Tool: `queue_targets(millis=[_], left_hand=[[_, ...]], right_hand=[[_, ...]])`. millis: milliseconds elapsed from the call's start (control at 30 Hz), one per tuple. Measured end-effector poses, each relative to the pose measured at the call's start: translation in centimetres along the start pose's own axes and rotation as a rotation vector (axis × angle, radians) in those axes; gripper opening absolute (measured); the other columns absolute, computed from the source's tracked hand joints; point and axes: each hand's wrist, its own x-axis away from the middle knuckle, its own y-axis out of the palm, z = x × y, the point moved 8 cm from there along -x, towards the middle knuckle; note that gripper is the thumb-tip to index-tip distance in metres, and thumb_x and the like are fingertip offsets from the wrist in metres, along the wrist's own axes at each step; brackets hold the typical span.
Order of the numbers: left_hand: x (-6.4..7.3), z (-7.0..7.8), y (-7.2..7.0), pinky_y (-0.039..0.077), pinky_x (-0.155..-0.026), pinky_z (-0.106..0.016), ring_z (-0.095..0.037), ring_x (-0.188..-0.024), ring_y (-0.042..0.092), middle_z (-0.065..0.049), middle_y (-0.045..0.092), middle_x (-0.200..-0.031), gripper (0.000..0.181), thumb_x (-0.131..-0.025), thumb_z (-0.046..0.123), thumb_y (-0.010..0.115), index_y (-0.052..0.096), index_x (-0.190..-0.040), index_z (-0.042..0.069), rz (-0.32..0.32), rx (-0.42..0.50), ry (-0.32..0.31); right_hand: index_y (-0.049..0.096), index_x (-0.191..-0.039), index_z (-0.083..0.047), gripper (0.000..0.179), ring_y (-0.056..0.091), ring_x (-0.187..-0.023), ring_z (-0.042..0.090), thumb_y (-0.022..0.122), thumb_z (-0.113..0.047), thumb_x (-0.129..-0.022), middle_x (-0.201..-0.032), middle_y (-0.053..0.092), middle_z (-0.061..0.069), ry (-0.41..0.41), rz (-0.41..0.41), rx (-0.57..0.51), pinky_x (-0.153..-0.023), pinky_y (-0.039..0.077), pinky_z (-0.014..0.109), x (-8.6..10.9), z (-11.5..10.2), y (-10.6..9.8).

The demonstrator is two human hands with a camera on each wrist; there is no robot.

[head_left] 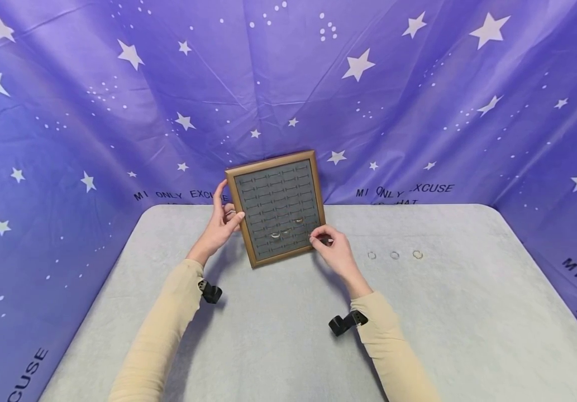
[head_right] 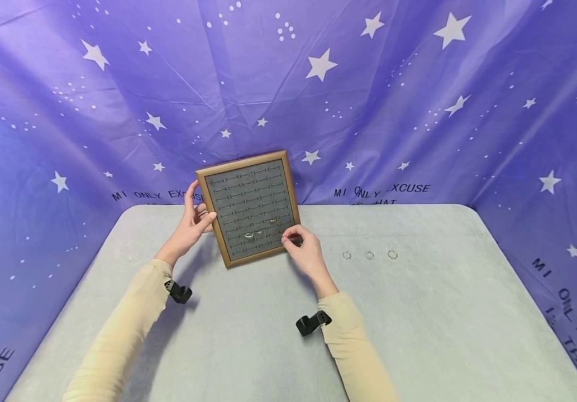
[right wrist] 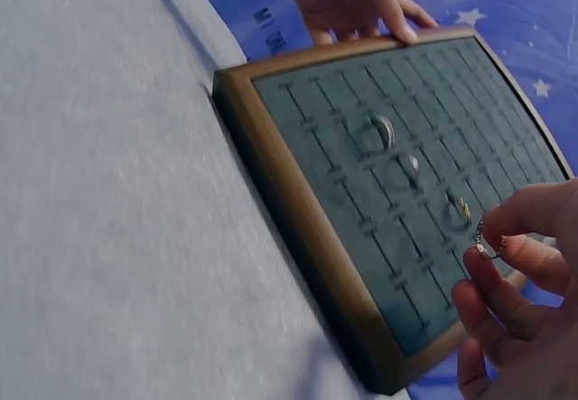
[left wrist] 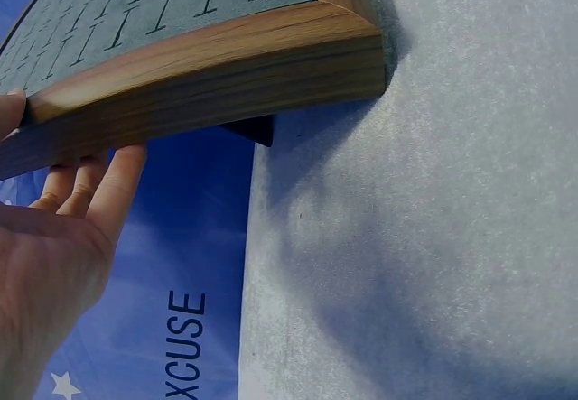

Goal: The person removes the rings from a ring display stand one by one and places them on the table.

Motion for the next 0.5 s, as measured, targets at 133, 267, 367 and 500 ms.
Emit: queue_targets(millis=[133, 267, 367, 500], left_hand=[[-0.1, -0.1, -0.1, 0.036, -0.057, -0.022, -0.011, -0.072, 0.027, -0.004, 0.021, -0.086, 0.083, -0.098, 0.002, 0.053, 0.002, -0.152, 0.039, 0.001, 0.008, 0.000], [0.0, -0.1, -0.1, 0.034, -0.056, -0.023, -0.011, -0.071, 0.026, -0.005, 0.019, -0.087, 0.083, -0.098, 0.001, 0.052, 0.002, -0.152, 0.038, 0.001, 0.015, 0.000], [-0.1, -0.1, -0.1, 0.033, -0.055, -0.024, -0.011, -0.072, 0.025, -0.005, 0.018, -0.087, 0.083, -0.098, 0.000, 0.052, 0.002, -0.152, 0.037, 0.001, 0.012, -0.002], [-0.1, -0.1, -0.1, 0.032, -0.055, -0.023, -0.011, -0.072, 0.025, -0.004, 0.018, -0.087, 0.083, -0.098, 0.001, 0.052, 0.002, -0.152, 0.038, -0.002, 0.013, -0.001]], right_hand=[[0.065, -0.091, 0.001, 0.005, 0.058, -0.091, 0.026, 0.066, -0.001, -0.087, -0.093, 0.065, 0.013, 0.046, 0.031, 0.029, -0.078, 0.040, 0.032, 0.1, 1.9, -0.8], [0.065, -0.092, 0.002, 0.006, 0.058, -0.092, 0.026, 0.065, -0.001, -0.087, -0.094, 0.065, 0.014, 0.071, 0.038, 0.035, -0.079, 0.042, 0.033, 0.5, 2.3, -1.7], [0.065, -0.092, 0.003, 0.006, 0.058, -0.092, 0.025, 0.065, 0.000, -0.087, -0.095, 0.065, 0.015, 0.083, 0.051, 0.045, -0.078, 0.043, 0.031, 0.9, 2.7, -2.4], [0.065, -0.092, 0.005, 0.007, 0.060, -0.091, 0.026, 0.064, 0.001, -0.087, -0.096, 0.066, 0.017, 0.092, 0.078, 0.070, -0.078, 0.045, 0.028, 1.6, 3.4, -3.5]])
